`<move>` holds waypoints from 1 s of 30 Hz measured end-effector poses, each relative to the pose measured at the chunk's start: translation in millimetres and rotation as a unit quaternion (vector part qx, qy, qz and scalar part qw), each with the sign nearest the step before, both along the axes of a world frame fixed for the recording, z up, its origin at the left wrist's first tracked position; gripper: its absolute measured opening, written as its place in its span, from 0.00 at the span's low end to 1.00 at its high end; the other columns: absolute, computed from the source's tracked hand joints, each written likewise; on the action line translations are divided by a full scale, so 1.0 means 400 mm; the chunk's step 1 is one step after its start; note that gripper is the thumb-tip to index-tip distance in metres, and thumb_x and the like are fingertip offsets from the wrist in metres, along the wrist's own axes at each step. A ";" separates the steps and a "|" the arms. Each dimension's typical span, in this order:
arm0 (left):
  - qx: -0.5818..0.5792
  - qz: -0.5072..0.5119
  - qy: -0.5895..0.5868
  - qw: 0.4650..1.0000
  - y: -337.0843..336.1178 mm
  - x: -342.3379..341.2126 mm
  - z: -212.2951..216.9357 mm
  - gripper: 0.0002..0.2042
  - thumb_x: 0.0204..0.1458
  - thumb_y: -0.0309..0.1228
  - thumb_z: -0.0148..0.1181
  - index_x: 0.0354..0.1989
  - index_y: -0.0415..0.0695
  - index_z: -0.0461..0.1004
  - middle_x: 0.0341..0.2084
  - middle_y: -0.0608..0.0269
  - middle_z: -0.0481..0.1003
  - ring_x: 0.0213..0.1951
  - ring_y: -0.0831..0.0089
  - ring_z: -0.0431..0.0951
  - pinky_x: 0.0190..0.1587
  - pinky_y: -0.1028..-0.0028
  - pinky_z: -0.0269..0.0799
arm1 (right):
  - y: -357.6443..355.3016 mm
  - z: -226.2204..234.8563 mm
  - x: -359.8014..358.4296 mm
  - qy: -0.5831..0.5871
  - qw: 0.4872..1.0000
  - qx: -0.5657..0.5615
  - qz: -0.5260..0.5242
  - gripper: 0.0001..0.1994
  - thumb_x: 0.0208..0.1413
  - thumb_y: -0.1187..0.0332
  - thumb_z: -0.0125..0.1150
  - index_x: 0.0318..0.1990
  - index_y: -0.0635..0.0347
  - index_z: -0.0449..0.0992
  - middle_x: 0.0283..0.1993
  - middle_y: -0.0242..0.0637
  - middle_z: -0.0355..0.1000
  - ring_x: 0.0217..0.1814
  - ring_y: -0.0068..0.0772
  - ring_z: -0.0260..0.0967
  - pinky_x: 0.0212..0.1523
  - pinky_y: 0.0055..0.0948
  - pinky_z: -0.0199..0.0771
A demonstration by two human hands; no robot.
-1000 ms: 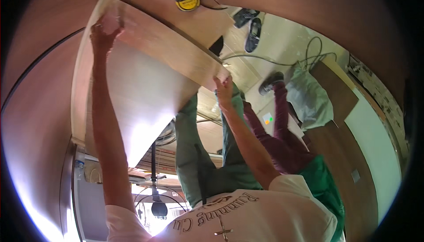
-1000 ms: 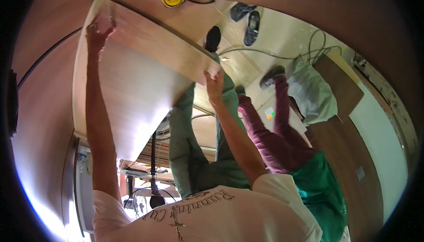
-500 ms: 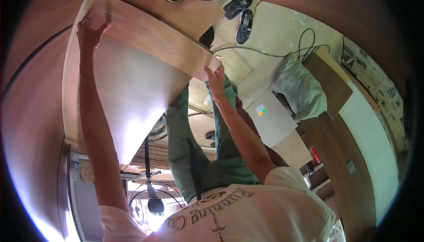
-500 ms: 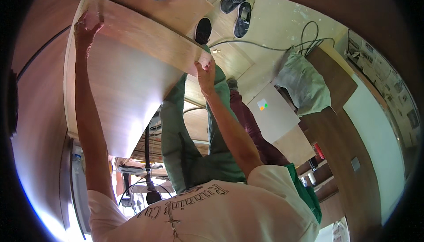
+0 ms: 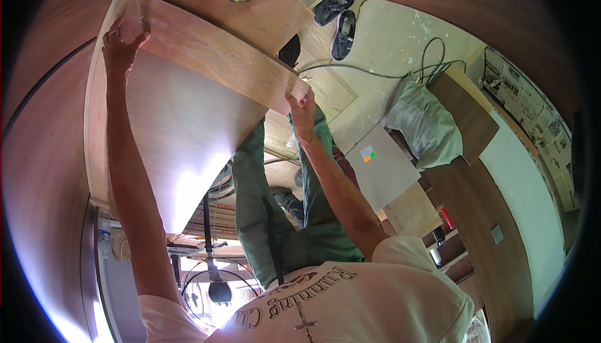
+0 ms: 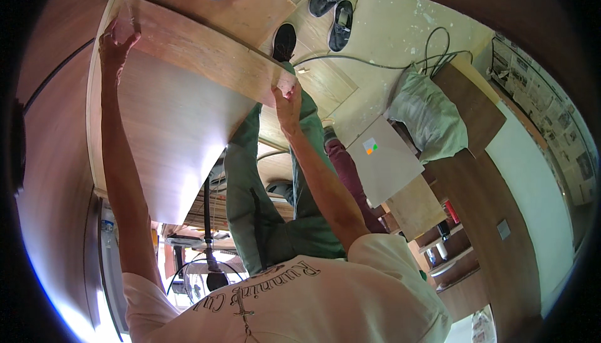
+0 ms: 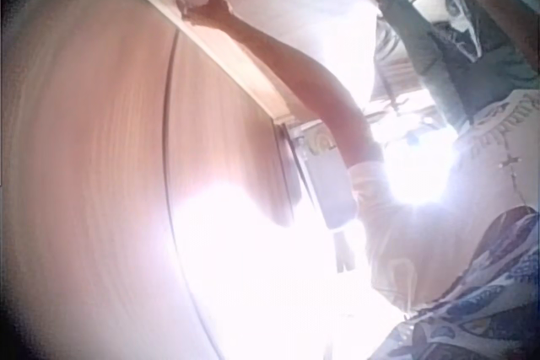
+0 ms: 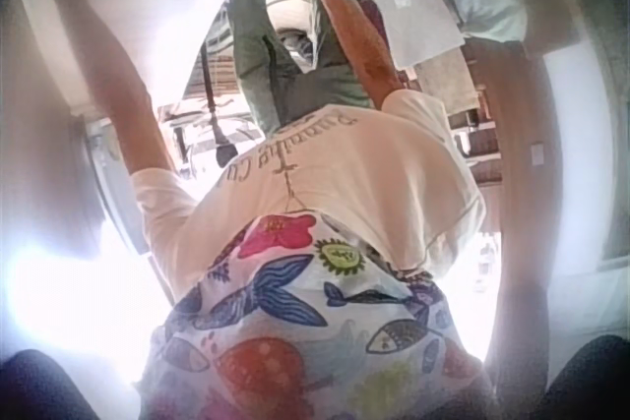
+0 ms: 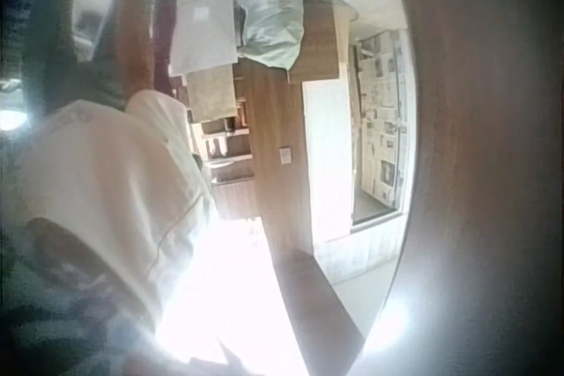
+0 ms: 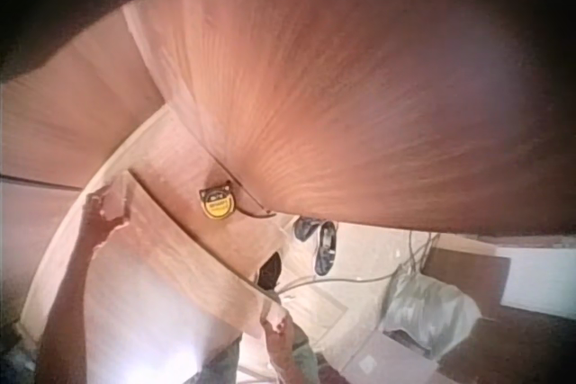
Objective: The person measures a piece of wood using a tape measure and marks it with a pencil, then positions a smaller wooden board and marks it as well.
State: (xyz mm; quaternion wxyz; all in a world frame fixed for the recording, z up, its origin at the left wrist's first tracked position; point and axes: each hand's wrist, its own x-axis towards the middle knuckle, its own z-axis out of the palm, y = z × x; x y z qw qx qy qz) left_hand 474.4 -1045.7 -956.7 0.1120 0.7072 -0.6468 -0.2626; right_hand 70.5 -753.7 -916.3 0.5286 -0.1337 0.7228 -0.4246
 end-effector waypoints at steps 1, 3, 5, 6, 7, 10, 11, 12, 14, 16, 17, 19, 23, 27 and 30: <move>-0.001 0.000 -0.001 1.000 0.001 -0.007 0.009 0.42 0.39 0.47 0.75 0.65 0.50 0.65 0.60 0.48 0.66 0.63 0.53 0.65 0.64 0.57 0.62 | -0.001 0.001 -0.002 0.007 1.000 0.004 0.001 0.22 0.57 0.71 0.63 0.57 0.64 0.64 0.53 0.37 0.70 0.55 0.29 0.67 0.59 0.30 0.63; 0.002 0.010 -0.005 1.000 0.004 -0.024 0.031 0.41 0.40 0.46 0.75 0.65 0.50 0.65 0.60 0.48 0.65 0.63 0.53 0.65 0.64 0.57 0.62 | -0.003 0.000 -0.005 0.010 1.000 0.018 0.005 0.22 0.57 0.70 0.63 0.57 0.64 0.64 0.53 0.37 0.70 0.55 0.28 0.67 0.59 0.30 0.64; 0.008 0.021 -0.003 1.000 0.009 -0.037 0.052 0.41 0.40 0.45 0.75 0.65 0.49 0.65 0.60 0.48 0.66 0.63 0.54 0.66 0.64 0.57 0.62 | -0.004 -0.003 -0.008 0.027 0.999 0.011 0.020 0.23 0.57 0.70 0.64 0.57 0.64 0.64 0.53 0.37 0.70 0.55 0.28 0.67 0.59 0.30 0.64; 0.015 0.038 0.014 0.999 0.010 -0.042 0.058 0.41 0.41 0.44 0.75 0.65 0.48 0.65 0.60 0.48 0.66 0.62 0.54 0.66 0.64 0.58 0.62 | -0.003 -0.006 -0.010 0.030 0.998 0.041 0.020 0.23 0.57 0.69 0.64 0.57 0.64 0.64 0.53 0.37 0.70 0.55 0.28 0.67 0.58 0.30 0.64; 0.014 0.033 0.000 0.999 0.011 -0.042 0.061 0.41 0.41 0.44 0.75 0.65 0.48 0.65 0.60 0.48 0.66 0.62 0.54 0.66 0.64 0.58 0.62 | 0.000 -0.009 -0.011 0.040 0.999 0.012 0.030 0.23 0.57 0.69 0.64 0.57 0.64 0.64 0.53 0.37 0.70 0.55 0.28 0.67 0.58 0.30 0.64; 0.027 0.040 -0.006 0.999 0.008 -0.031 0.047 0.41 0.41 0.43 0.75 0.66 0.46 0.64 0.59 0.48 0.67 0.62 0.54 0.66 0.64 0.58 0.63 | 0.020 -0.020 -0.014 0.025 0.999 -0.001 0.030 0.24 0.56 0.68 0.65 0.58 0.63 0.64 0.53 0.37 0.70 0.54 0.28 0.67 0.57 0.30 0.64; 0.020 0.021 0.020 0.999 0.006 -0.026 0.036 0.41 0.40 0.43 0.75 0.65 0.45 0.64 0.58 0.47 0.68 0.61 0.54 0.67 0.63 0.58 0.64 | 0.028 -0.024 -0.015 0.030 0.999 0.001 0.013 0.24 0.55 0.67 0.66 0.57 0.62 0.65 0.51 0.36 0.70 0.52 0.27 0.66 0.55 0.29 0.65; 0.026 0.025 0.043 0.998 0.002 -0.020 0.024 0.42 0.39 0.43 0.76 0.65 0.44 0.65 0.57 0.47 0.68 0.60 0.53 0.68 0.62 0.58 0.64 | 0.033 -0.031 -0.013 0.029 0.999 -0.021 0.004 0.24 0.54 0.67 0.67 0.56 0.62 0.67 0.50 0.34 0.69 0.50 0.26 0.66 0.53 0.28 0.65; 0.052 0.024 -0.095 0.994 0.004 -0.018 0.007 0.42 0.38 0.41 0.77 0.63 0.42 0.65 0.55 0.46 0.69 0.58 0.52 0.69 0.60 0.57 0.66 | 0.040 -0.036 -0.012 0.122 0.981 0.154 -0.004 0.24 0.54 0.66 0.68 0.56 0.62 0.66 0.50 0.34 0.69 0.51 0.26 0.65 0.54 0.28 0.65; 0.050 0.045 -0.108 0.992 0.013 -0.024 0.006 0.42 0.37 0.39 0.79 0.61 0.36 0.65 0.55 0.45 0.67 0.57 0.51 0.69 0.58 0.57 0.68 | 0.036 -0.036 -0.015 0.074 0.987 0.144 -0.003 0.23 0.56 0.66 0.67 0.56 0.60 0.65 0.52 0.36 0.69 0.53 0.28 0.66 0.56 0.29 0.65; 0.032 0.050 -0.046 0.997 0.016 -0.026 0.013 0.41 0.37 0.38 0.79 0.61 0.37 0.65 0.55 0.44 0.67 0.57 0.52 0.69 0.58 0.57 0.68 | 0.030 -0.036 -0.015 0.042 0.997 0.069 0.016 0.23 0.56 0.67 0.66 0.56 0.60 0.65 0.53 0.37 0.69 0.54 0.29 0.66 0.56 0.30 0.65; 0.024 0.066 0.016 0.997 0.026 -0.038 0.028 0.42 0.35 0.37 0.78 0.63 0.44 0.64 0.56 0.47 0.66 0.58 0.51 0.68 0.60 0.55 0.65 | 0.022 -0.031 -0.017 0.002 0.999 -0.016 0.034 0.23 0.57 0.67 0.66 0.56 0.61 0.65 0.53 0.38 0.69 0.55 0.29 0.66 0.56 0.30 0.65; -0.009 0.072 0.054 0.996 0.026 -0.058 0.062 0.44 0.34 0.37 0.78 0.64 0.51 0.64 0.59 0.52 0.64 0.60 0.51 0.65 0.63 0.54 0.60 | 0.008 -0.018 -0.016 0.007 1.000 -0.024 0.018 0.21 0.57 0.68 0.64 0.55 0.63 0.66 0.50 0.36 0.70 0.52 0.27 0.67 0.56 0.30 0.64; 0.039 0.104 0.039 0.993 0.024 -0.069 0.076 0.44 0.33 0.37 0.78 0.64 0.51 0.64 0.60 0.53 0.63 0.61 0.52 0.63 0.64 0.55 0.58 | 0.006 -0.014 -0.015 0.004 1.000 -0.012 0.013 0.21 0.57 0.68 0.64 0.55 0.63 0.65 0.50 0.36 0.70 0.52 0.27 0.66 0.56 0.30 0.64; 0.006 0.092 0.063 0.994 0.021 -0.073 0.080 0.44 0.33 0.37 0.78 0.64 0.51 0.64 0.60 0.53 0.63 0.62 0.52 0.63 0.64 0.55 0.58 | 0.011 -0.016 -0.018 -0.001 1.000 -0.018 0.017 0.21 0.57 0.68 0.65 0.55 0.63 0.65 0.49 0.35 0.69 0.51 0.26 0.66 0.55 0.30 0.64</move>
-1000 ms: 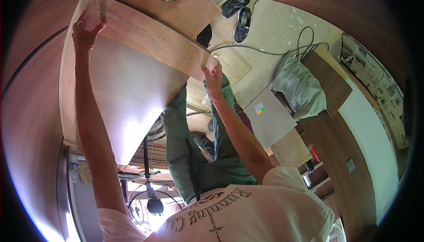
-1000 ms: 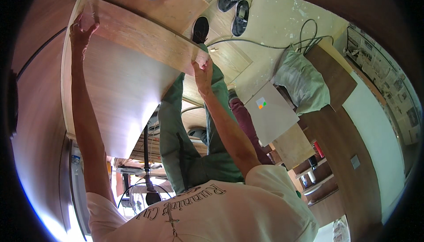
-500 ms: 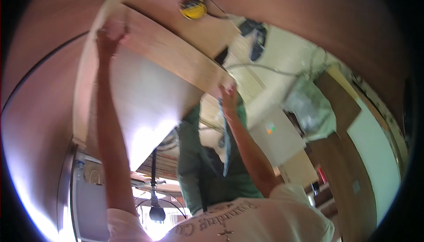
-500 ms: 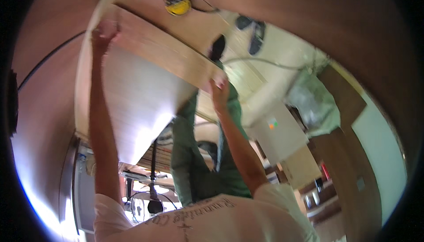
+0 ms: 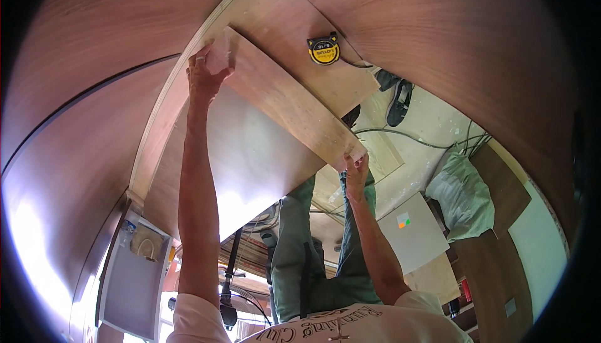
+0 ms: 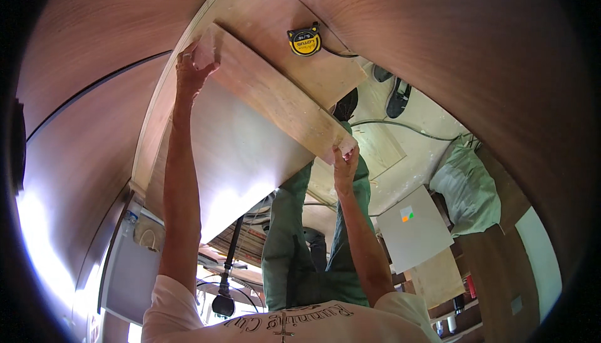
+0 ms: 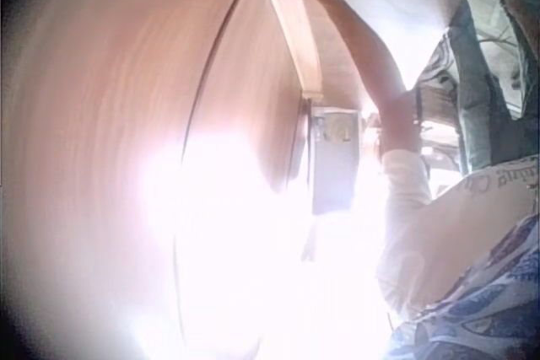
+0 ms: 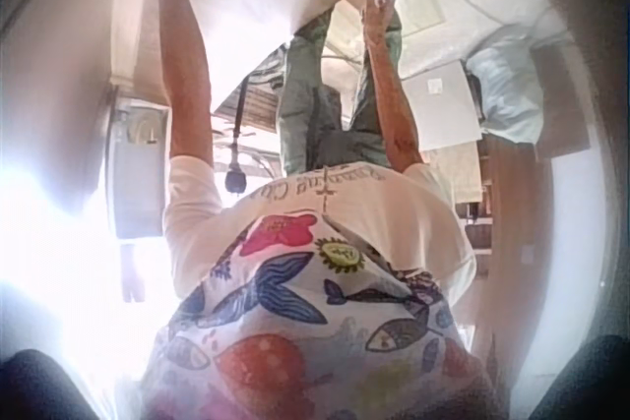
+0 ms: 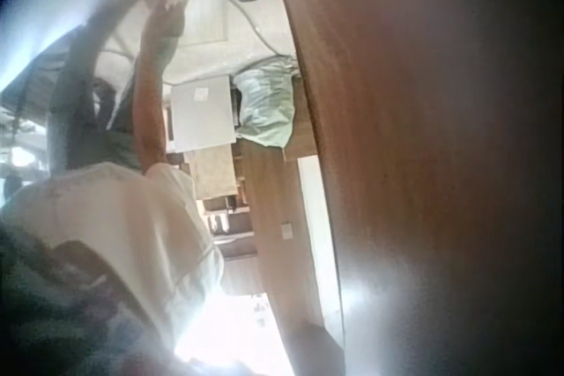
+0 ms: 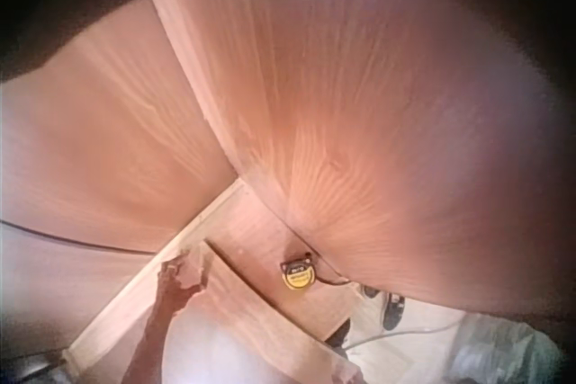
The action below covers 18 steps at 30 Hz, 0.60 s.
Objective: The person measures a piece of wood using a tape measure and marks it with a pencil, then positions a smaller wooden board and marks it as well.
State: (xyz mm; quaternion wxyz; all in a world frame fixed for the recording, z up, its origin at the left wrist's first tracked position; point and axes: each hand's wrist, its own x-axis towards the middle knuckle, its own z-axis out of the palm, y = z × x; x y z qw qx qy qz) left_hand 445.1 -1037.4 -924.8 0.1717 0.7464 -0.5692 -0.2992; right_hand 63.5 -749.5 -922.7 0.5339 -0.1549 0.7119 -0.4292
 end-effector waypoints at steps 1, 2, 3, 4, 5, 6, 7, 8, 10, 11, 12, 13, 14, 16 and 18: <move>0.000 0.000 0.000 1.000 0.000 -0.001 0.003 0.44 0.33 0.37 0.78 0.64 0.51 0.64 0.60 0.53 0.63 0.62 0.52 0.63 0.64 0.55 0.58 | 0.002 -0.001 -0.001 0.011 1.000 0.003 0.002 0.21 0.57 0.68 0.65 0.55 0.63 0.65 0.49 0.35 0.69 0.51 0.26 0.66 0.55 0.30 0.64; 0.012 0.003 -0.009 1.000 -0.001 -0.002 0.007 0.43 0.33 0.37 0.78 0.64 0.51 0.64 0.60 0.53 0.63 0.62 0.51 0.63 0.64 0.55 0.58 | 0.005 -0.001 -0.001 0.012 1.000 0.009 0.004 0.22 0.56 0.67 0.66 0.54 0.62 0.66 0.49 0.35 0.69 0.50 0.25 0.65 0.54 0.29 0.64; 0.025 0.005 -0.017 1.000 -0.001 -0.003 0.010 0.43 0.34 0.37 0.78 0.64 0.51 0.64 0.61 0.53 0.62 0.62 0.51 0.63 0.64 0.55 0.58 | 0.008 -0.001 -0.002 0.001 1.000 0.010 0.002 0.22 0.56 0.67 0.66 0.54 0.62 0.66 0.49 0.34 0.69 0.50 0.25 0.65 0.54 0.29 0.64; 0.025 0.005 -0.017 1.000 -0.002 -0.004 0.014 0.43 0.34 0.37 0.78 0.64 0.51 0.64 0.61 0.53 0.62 0.62 0.51 0.63 0.64 0.55 0.58 | 0.011 -0.002 -0.002 0.013 1.000 0.015 0.006 0.22 0.56 0.67 0.66 0.54 0.62 0.66 0.49 0.34 0.69 0.50 0.25 0.65 0.54 0.29 0.64; 0.035 0.006 -0.023 0.999 -0.002 -0.005 0.017 0.43 0.33 0.37 0.78 0.64 0.51 0.64 0.61 0.54 0.62 0.62 0.51 0.63 0.64 0.55 0.58 | 0.013 -0.004 -0.002 0.002 1.000 0.017 -0.001 0.22 0.55 0.66 0.67 0.54 0.62 0.66 0.49 0.34 0.69 0.49 0.25 0.65 0.53 0.28 0.64; 0.034 0.009 -0.022 0.999 -0.001 -0.006 0.019 0.43 0.33 0.36 0.78 0.64 0.51 0.64 0.61 0.54 0.62 0.62 0.51 0.63 0.64 0.55 0.58 | 0.014 -0.006 -0.003 -0.020 1.000 0.016 -0.012 0.23 0.55 0.66 0.67 0.54 0.62 0.66 0.49 0.34 0.69 0.49 0.25 0.65 0.53 0.28 0.64; 0.046 0.008 -0.029 0.999 0.000 -0.007 0.019 0.43 0.33 0.36 0.78 0.64 0.51 0.64 0.61 0.54 0.62 0.62 0.51 0.63 0.64 0.55 0.58 | 0.014 -0.008 -0.003 -0.007 1.000 0.019 -0.007 0.23 0.55 0.66 0.67 0.54 0.62 0.66 0.49 0.34 0.69 0.49 0.25 0.65 0.53 0.28 0.64; 0.030 0.006 -0.021 0.999 0.003 -0.008 0.020 0.43 0.33 0.36 0.78 0.64 0.50 0.64 0.61 0.54 0.62 0.61 0.52 0.63 0.64 0.55 0.58 | 0.015 -0.011 -0.005 0.006 1.000 0.019 -0.007 0.23 0.55 0.65 0.68 0.54 0.62 0.66 0.48 0.34 0.69 0.48 0.25 0.65 0.53 0.28 0.64; 0.013 0.009 -0.017 1.000 0.009 -0.008 0.018 0.43 0.33 0.36 0.78 0.64 0.50 0.64 0.60 0.54 0.63 0.61 0.52 0.64 0.64 0.55 0.58 | 0.012 -0.018 -0.008 0.016 1.000 0.017 -0.003 0.23 0.55 0.65 0.68 0.54 0.62 0.66 0.48 0.34 0.69 0.48 0.25 0.65 0.52 0.27 0.65; 0.016 0.028 0.004 0.999 0.012 -0.007 0.018 0.43 0.33 0.35 0.78 0.64 0.50 0.64 0.60 0.55 0.63 0.61 0.54 0.64 0.65 0.56 0.57 | 0.011 -0.020 -0.010 0.027 0.999 0.025 0.003 0.23 0.55 0.65 0.68 0.54 0.62 0.66 0.48 0.35 0.69 0.49 0.25 0.65 0.52 0.28 0.65; 0.050 0.065 0.026 0.996 0.015 -0.006 0.018 0.43 0.33 0.35 0.78 0.63 0.50 0.64 0.59 0.55 0.63 0.61 0.55 0.64 0.65 0.56 0.56 | 0.008 -0.022 -0.012 0.039 0.999 0.033 0.009 0.24 0.54 0.64 0.68 0.54 0.62 0.66 0.48 0.35 0.69 0.49 0.25 0.65 0.52 0.28 0.65; 0.016 0.051 0.022 0.998 0.018 -0.003 0.019 0.43 0.33 0.35 0.78 0.63 0.50 0.64 0.59 0.55 0.63 0.61 0.55 0.64 0.65 0.56 0.56 | 0.007 -0.022 -0.012 0.036 0.999 0.032 0.013 0.24 0.54 0.64 0.68 0.54 0.62 0.66 0.48 0.35 0.69 0.49 0.25 0.65 0.52 0.28 0.65; 0.030 0.039 0.020 0.999 0.020 -0.003 0.019 0.44 0.34 0.31 0.78 0.64 0.47 0.62 0.59 0.53 0.61 0.64 0.54 0.62 0.63 0.57 0.62 | 0.006 -0.021 -0.013 0.040 0.999 0.030 0.011 0.24 0.54 0.64 0.68 0.54 0.63 0.66 0.48 0.35 0.69 0.49 0.26 0.65 0.52 0.28 0.65; 0.044 0.028 0.019 0.998 0.022 -0.003 0.021 0.45 0.35 0.28 0.79 0.65 0.45 0.60 0.60 0.50 0.59 0.67 0.53 0.61 0.62 0.58 0.69 | 0.004 -0.018 -0.012 0.046 0.998 0.029 0.010 0.24 0.54 0.64 0.68 0.54 0.63 0.66 0.48 0.36 0.69 0.49 0.26 0.65 0.52 0.28 0.65; 0.017 0.019 0.021 0.999 0.020 -0.005 0.022 0.44 0.35 0.29 0.79 0.65 0.45 0.61 0.60 0.50 0.59 0.64 0.53 0.64 0.61 0.59 0.70 | 0.002 -0.013 -0.009 0.025 1.000 0.013 -0.007 0.24 0.54 0.64 0.68 0.54 0.63 0.66 0.48 0.36 0.70 0.48 0.26 0.66 0.52 0.28 0.66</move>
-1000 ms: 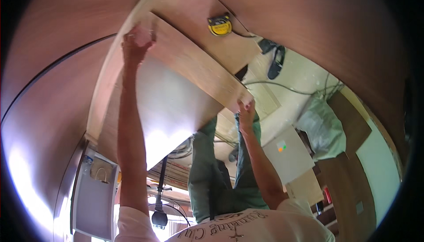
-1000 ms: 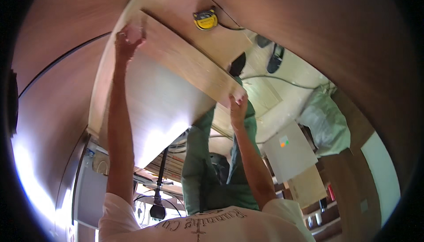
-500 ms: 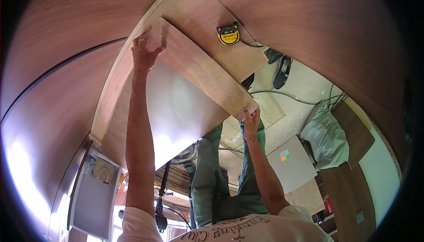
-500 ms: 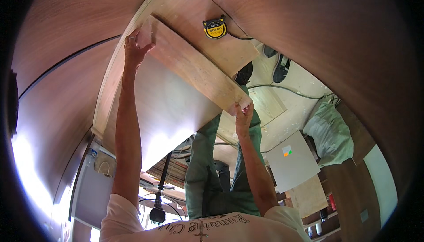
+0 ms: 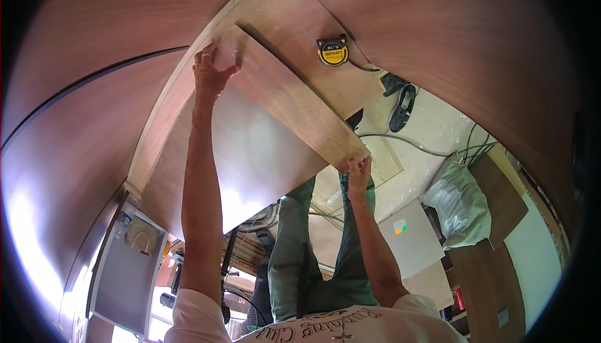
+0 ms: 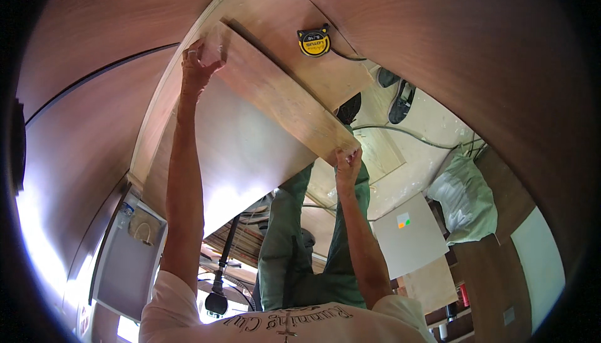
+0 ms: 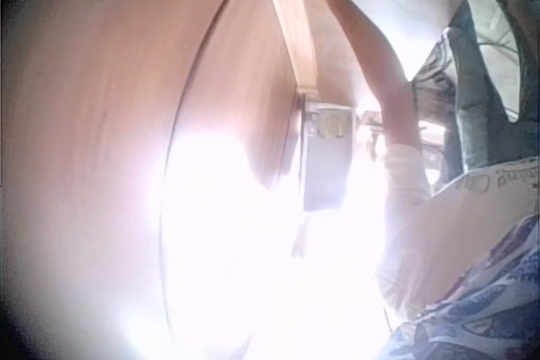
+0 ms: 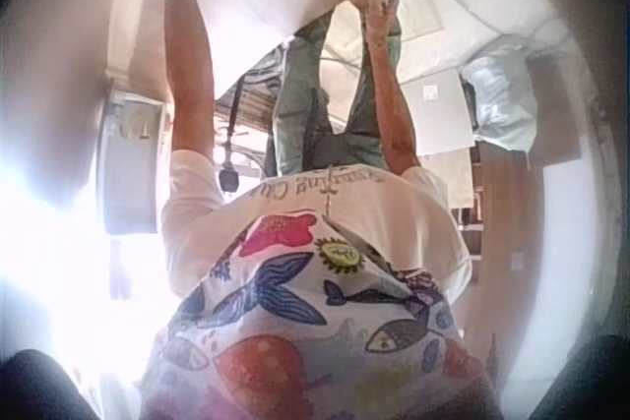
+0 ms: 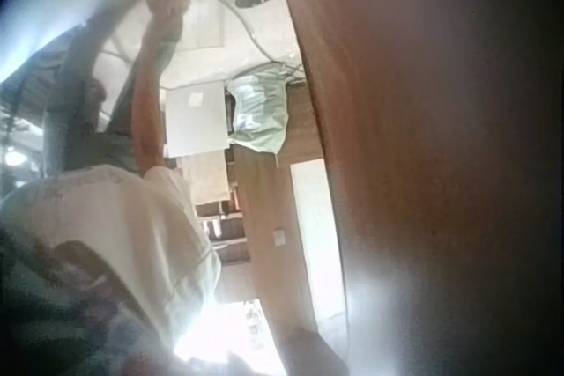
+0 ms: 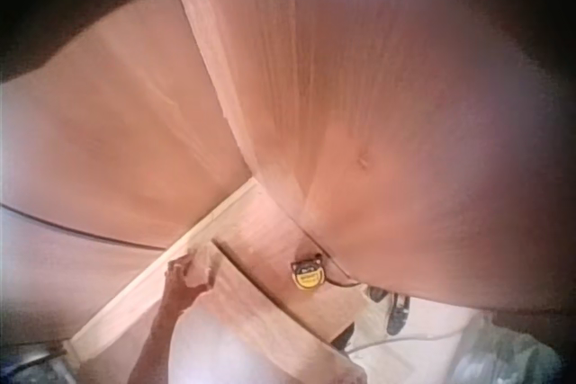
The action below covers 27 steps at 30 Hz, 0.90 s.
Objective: The person measures a piece of wood using a tape measure and marks it with a pencil, then positions a smaller wooden board and marks it as well.
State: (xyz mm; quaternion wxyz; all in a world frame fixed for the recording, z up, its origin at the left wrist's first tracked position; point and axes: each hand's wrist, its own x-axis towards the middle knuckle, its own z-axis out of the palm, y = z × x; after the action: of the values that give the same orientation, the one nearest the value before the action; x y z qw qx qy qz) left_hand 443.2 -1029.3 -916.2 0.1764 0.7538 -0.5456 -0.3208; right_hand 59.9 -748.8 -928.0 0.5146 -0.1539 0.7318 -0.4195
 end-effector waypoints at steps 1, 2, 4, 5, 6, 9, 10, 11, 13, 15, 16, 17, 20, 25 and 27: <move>0.001 -0.001 0.001 1.000 -0.001 -0.001 0.000 0.44 0.35 0.29 0.79 0.65 0.45 0.61 0.60 0.50 0.59 0.64 0.53 0.64 0.61 0.59 0.70 | -0.001 0.003 0.001 0.008 1.000 0.002 -0.005 0.24 0.54 0.64 0.68 0.54 0.63 0.66 0.48 0.36 0.70 0.48 0.26 0.66 0.52 0.28 0.66; -0.015 -0.002 -0.006 1.000 -0.003 -0.002 0.001 0.44 0.34 0.32 0.78 0.64 0.49 0.63 0.60 0.53 0.61 0.63 0.55 0.64 0.62 0.58 0.63 | -0.002 0.006 0.001 0.004 1.000 0.008 -0.001 0.24 0.54 0.64 0.68 0.54 0.63 0.66 0.48 0.36 0.70 0.48 0.25 0.66 0.51 0.28 0.66; -0.029 -0.004 -0.013 0.999 -0.007 -0.004 0.002 0.43 0.33 0.35 0.78 0.64 0.52 0.65 0.60 0.56 0.63 0.62 0.57 0.64 0.64 0.58 0.55 | -0.003 0.011 0.002 0.001 1.000 0.014 0.003 0.24 0.54 0.64 0.68 0.54 0.63 0.66 0.48 0.35 0.70 0.48 0.24 0.66 0.51 0.27 0.66; -0.016 -0.002 -0.020 1.000 -0.009 -0.004 0.003 0.43 0.33 0.36 0.78 0.63 0.52 0.65 0.60 0.57 0.63 0.62 0.57 0.64 0.63 0.58 0.55 | -0.004 0.014 0.002 0.005 1.000 0.017 0.012 0.23 0.55 0.64 0.67 0.54 0.62 0.66 0.48 0.34 0.70 0.47 0.23 0.66 0.50 0.26 0.66; -0.001 0.007 -0.020 1.000 -0.011 -0.005 0.005 0.43 0.32 0.36 0.78 0.63 0.52 0.66 0.60 0.57 0.64 0.62 0.57 0.63 0.63 0.58 0.55 | -0.004 0.017 0.003 0.011 0.999 0.024 0.023 0.23 0.56 0.64 0.66 0.54 0.62 0.66 0.48 0.34 0.70 0.47 0.22 0.66 0.50 0.25 0.67; -0.002 -0.017 -0.055 0.998 -0.017 -0.009 0.011 0.42 0.32 0.37 0.78 0.63 0.52 0.67 0.60 0.58 0.64 0.62 0.57 0.63 0.63 0.58 0.56 | -0.004 0.023 0.010 -0.023 1.000 0.004 0.003 0.21 0.57 0.66 0.65 0.54 0.61 0.66 0.48 0.32 0.70 0.47 0.21 0.66 0.49 0.24 0.66; -0.003 -0.021 -0.053 0.998 -0.019 -0.012 0.014 0.42 0.32 0.37 0.78 0.63 0.52 0.67 0.60 0.58 0.64 0.62 0.57 0.63 0.63 0.58 0.56 | -0.003 0.024 0.012 -0.018 1.000 0.003 0.000 0.21 0.57 0.66 0.65 0.54 0.61 0.66 0.48 0.32 0.70 0.47 0.21 0.66 0.49 0.24 0.66; 0.014 -0.009 -0.047 0.999 -0.020 -0.014 0.016 0.42 0.32 0.38 0.79 0.63 0.52 0.67 0.60 0.58 0.65 0.62 0.58 0.64 0.63 0.58 0.56 | -0.002 0.025 0.015 -0.023 1.000 -0.002 -0.007 0.21 0.57 0.66 0.65 0.54 0.61 0.66 0.48 0.32 0.70 0.47 0.21 0.66 0.49 0.24 0.66; 0.032 -0.001 -0.039 0.999 -0.023 -0.019 0.018 0.42 0.32 0.38 0.79 0.63 0.52 0.67 0.59 0.58 0.65 0.62 0.58 0.64 0.63 0.58 0.56 | 0.000 0.025 0.018 -0.026 0.999 -0.007 -0.017 0.20 0.57 0.67 0.65 0.54 0.61 0.66 0.48 0.32 0.70 0.47 0.21 0.66 0.50 0.24 0.66; 0.020 -0.002 -0.055 0.998 -0.026 -0.020 0.015 0.43 0.32 0.38 0.79 0.64 0.54 0.67 0.60 0.60 0.65 0.60 0.59 0.65 0.62 0.59 0.56 | 0.003 0.022 0.018 -0.060 0.998 -0.021 -0.030 0.21 0.56 0.67 0.66 0.54 0.60 0.66 0.48 0.32 0.70 0.47 0.21 0.66 0.51 0.24 0.67; 0.015 -0.011 -0.055 0.998 -0.027 -0.019 0.013 0.43 0.32 0.38 0.79 0.64 0.54 0.67 0.60 0.60 0.65 0.60 0.59 0.65 0.62 0.59 0.56 | 0.006 0.019 0.017 -0.052 0.998 -0.014 -0.039 0.21 0.56 0.67 0.66 0.54 0.60 0.66 0.48 0.32 0.70 0.47 0.21 0.66 0.51 0.24 0.67; 0.036 -0.004 -0.062 0.997 -0.028 -0.016 0.010 0.43 0.32 0.39 0.79 0.64 0.55 0.66 0.60 0.60 0.65 0.60 0.59 0.65 0.62 0.60 0.56 | 0.008 0.017 0.016 -0.038 0.999 -0.001 -0.024 0.22 0.57 0.66 0.66 0.55 0.60 0.66 0.50 0.33 0.70 0.50 0.23 0.66 0.54 0.26 0.65; 0.038 -0.014 -0.059 0.997 -0.028 -0.007 0.004 0.44 0.32 0.39 0.79 0.65 0.57 0.66 0.60 0.61 0.65 0.59 0.60 0.66 0.62 0.60 0.56 | 0.014 0.012 0.013 -0.027 0.999 0.015 -0.016 0.22 0.57 0.66 0.66 0.56 0.60 0.66 0.51 0.33 0.70 0.53 0.24 0.65 0.57 0.28 0.63; 0.017 -0.023 -0.031 0.999 -0.029 -0.011 0.008 0.43 0.33 0.38 0.79 0.65 0.58 0.66 0.59 0.61 0.65 0.58 0.62 0.68 0.62 0.59 0.55 | 0.014 0.016 0.014 -0.015 1.000 0.014 -0.013 0.22 0.57 0.66 0.66 0.55 0.60 0.66 0.50 0.33 0.70 0.52 0.24 0.65 0.56 0.28 0.63; 0.015 -0.018 -0.053 0.998 -0.028 -0.013 0.011 0.43 0.33 0.38 0.78 0.65 0.58 0.66 0.58 0.61 0.66 0.58 0.62 0.68 0.62 0.59 0.55 | 0.010 0.020 0.015 -0.014 0.999 0.034 -0.009 0.22 0.57 0.65 0.66 0.55 0.60 0.66 0.50 0.33 0.70 0.51 0.23 0.65 0.56 0.28 0.64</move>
State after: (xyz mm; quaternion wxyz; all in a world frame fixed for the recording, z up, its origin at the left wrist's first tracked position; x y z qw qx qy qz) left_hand 437.8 -1040.7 -911.7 0.1300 0.7624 -0.5631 -0.2912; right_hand 65.9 -744.8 -920.1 0.5260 -0.1242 0.7395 -0.4014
